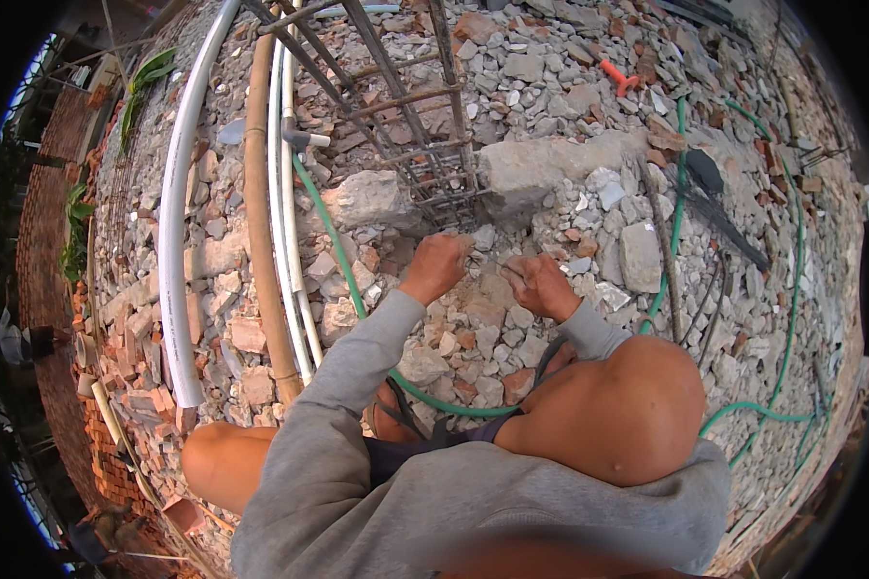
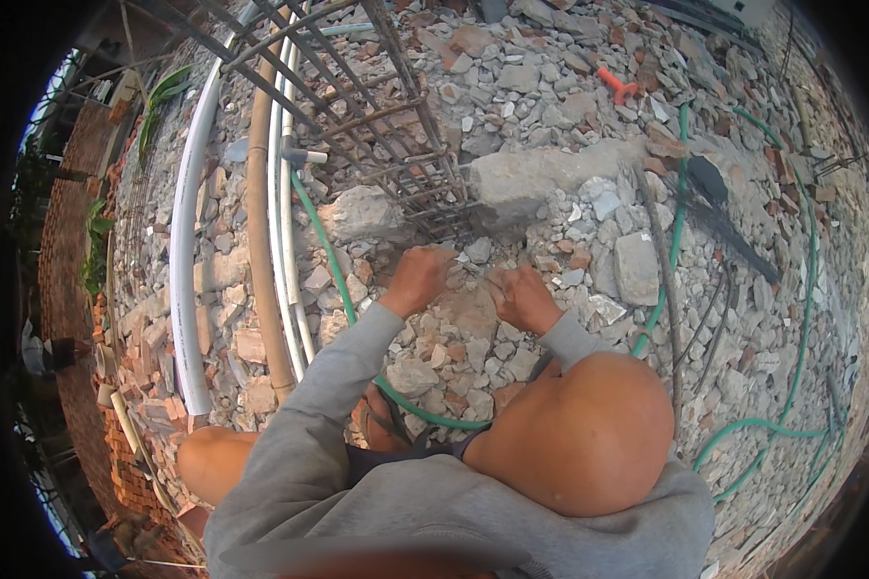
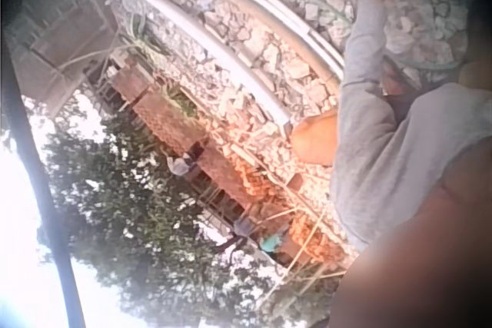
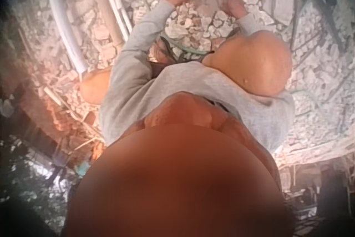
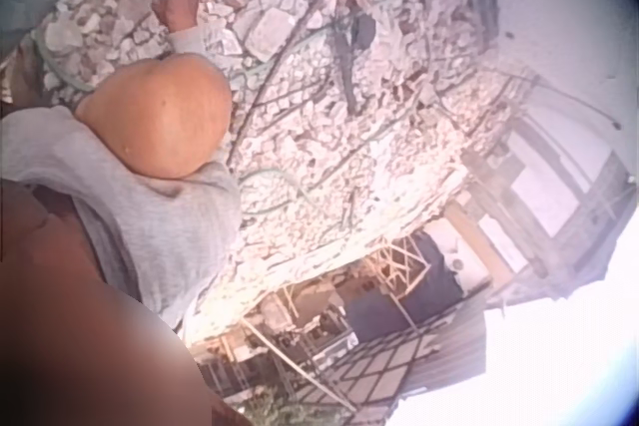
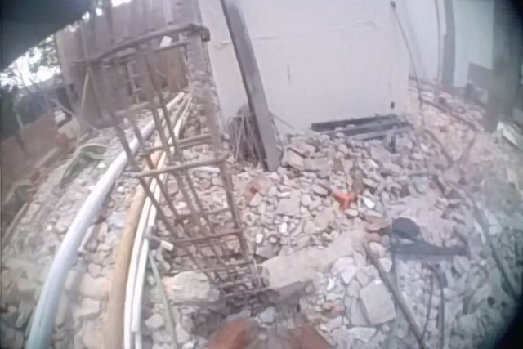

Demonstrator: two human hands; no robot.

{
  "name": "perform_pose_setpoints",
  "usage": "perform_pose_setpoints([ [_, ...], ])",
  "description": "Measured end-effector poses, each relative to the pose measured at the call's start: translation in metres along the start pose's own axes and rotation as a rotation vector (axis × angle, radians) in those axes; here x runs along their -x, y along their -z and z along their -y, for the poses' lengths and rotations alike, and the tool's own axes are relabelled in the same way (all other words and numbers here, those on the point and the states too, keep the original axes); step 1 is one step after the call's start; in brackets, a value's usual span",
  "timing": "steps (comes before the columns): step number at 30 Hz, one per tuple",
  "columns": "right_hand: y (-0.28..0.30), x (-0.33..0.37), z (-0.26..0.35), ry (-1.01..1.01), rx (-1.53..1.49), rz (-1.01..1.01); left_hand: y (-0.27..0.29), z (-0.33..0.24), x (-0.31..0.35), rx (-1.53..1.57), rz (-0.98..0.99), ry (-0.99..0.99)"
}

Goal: The person assembles a rebar cage by hand, tying intersecting steel bars with wire at multiple points. They repeatedly pick up wire, wrap it around bar intersections, and twist it to secure the structure.

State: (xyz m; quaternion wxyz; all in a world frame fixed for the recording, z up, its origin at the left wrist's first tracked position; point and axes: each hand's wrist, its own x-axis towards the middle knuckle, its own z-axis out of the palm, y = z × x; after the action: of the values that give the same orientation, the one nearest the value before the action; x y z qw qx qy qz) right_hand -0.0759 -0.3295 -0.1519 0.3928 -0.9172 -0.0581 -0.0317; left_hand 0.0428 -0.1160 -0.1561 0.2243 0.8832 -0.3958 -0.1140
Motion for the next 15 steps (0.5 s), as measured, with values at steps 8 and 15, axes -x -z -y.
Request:
perform_pose_setpoints([
  [8,-0.018,0.011,0.000,0.280,0.045,-0.145,-0.014,0.004,0.005,1.255,0.033,0.608],
  [15,0.002,0.009,-0.006,0.035,0.012,-0.135,-0.004,0.025,0.032,1.767,0.230,0.572],
])
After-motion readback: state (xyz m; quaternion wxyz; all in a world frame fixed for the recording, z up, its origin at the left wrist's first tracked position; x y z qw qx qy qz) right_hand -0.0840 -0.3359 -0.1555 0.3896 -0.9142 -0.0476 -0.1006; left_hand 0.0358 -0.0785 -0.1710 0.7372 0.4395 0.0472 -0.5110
